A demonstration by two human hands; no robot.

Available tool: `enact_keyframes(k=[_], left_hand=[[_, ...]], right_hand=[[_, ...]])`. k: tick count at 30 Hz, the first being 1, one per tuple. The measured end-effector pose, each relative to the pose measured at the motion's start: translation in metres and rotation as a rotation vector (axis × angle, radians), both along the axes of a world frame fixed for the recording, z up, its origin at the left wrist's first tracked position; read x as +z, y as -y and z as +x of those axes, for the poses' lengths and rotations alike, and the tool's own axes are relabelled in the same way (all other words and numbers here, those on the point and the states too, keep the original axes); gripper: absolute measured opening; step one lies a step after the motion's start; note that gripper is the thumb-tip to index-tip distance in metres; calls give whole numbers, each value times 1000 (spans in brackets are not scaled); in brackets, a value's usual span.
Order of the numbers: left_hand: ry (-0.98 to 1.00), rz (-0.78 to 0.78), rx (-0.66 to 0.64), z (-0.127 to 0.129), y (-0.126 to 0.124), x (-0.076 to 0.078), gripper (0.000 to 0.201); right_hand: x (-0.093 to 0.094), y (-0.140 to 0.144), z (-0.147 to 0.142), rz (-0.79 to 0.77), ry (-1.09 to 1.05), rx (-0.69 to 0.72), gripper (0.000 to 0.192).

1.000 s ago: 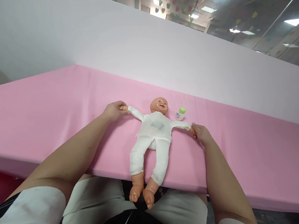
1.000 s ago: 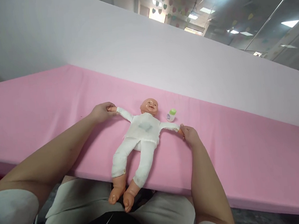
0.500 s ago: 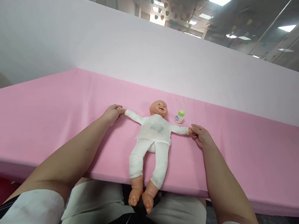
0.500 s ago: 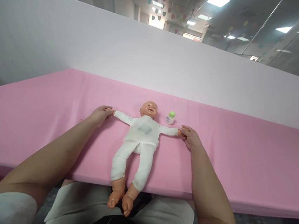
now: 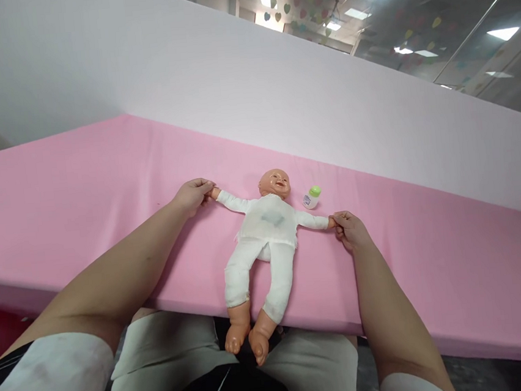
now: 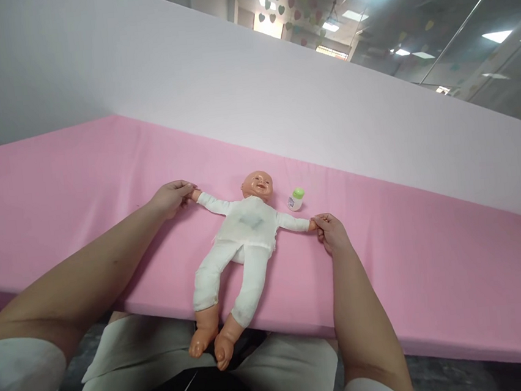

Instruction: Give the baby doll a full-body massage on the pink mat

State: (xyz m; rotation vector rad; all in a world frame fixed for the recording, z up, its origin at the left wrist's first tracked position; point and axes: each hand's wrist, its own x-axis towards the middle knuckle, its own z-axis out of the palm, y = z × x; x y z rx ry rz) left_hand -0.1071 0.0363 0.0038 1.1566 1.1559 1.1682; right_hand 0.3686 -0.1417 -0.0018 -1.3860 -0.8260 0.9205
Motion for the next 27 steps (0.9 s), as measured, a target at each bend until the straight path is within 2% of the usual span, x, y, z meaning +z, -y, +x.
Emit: enact_keyframes(k=[4, 9, 14, 19, 27], left_hand=[[-14, -19, 15, 1, -2, -1, 12], [22, -69, 27, 1, -5, -1, 15], [68, -90, 17, -2, -5, -1, 29], [35, -57, -26, -2, -2, 1, 21], [-8, -23, 19, 0, -5, -2, 17]], right_hand=[[-1, -1, -2, -1, 32, -26, 49], [-3, -4, 1, -21, 15, -71, 40], [-4, -2, 6, 15, -56, 46, 47], [-2, -1, 0, 1, 33, 44, 45], [-3, -3, -6, -32, 141, -13, 49]])
